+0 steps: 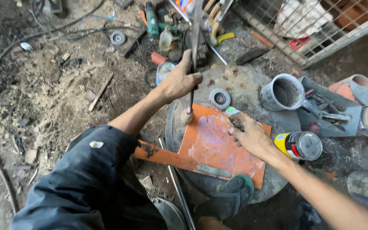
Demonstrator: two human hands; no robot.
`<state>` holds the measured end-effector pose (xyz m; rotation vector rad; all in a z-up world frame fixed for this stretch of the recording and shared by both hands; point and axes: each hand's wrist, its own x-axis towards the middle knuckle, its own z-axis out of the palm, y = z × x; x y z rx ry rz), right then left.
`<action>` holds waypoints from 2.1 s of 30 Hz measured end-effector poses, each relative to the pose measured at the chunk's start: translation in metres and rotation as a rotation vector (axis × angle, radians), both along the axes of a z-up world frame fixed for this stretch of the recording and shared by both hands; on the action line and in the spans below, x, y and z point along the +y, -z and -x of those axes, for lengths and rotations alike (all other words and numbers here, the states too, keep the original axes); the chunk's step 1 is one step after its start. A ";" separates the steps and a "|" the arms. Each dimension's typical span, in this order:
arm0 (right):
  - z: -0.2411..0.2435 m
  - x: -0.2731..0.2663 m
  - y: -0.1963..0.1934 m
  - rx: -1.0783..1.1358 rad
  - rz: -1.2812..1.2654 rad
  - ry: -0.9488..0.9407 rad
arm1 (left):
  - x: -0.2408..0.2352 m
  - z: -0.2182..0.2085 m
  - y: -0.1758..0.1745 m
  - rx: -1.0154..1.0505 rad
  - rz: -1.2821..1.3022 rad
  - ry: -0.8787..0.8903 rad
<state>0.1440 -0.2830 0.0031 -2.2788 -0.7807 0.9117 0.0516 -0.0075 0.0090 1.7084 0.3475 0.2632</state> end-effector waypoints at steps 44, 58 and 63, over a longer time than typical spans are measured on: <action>-0.014 -0.146 0.239 -0.779 0.045 0.576 | -0.073 -0.136 0.009 -0.208 -0.326 0.110; 0.011 -0.104 0.177 -0.503 -0.006 0.573 | -0.071 -0.147 0.047 -0.080 -0.461 -0.010; 0.056 -0.085 0.144 -0.462 -0.083 0.345 | -0.074 -0.155 0.074 -0.218 -0.473 0.000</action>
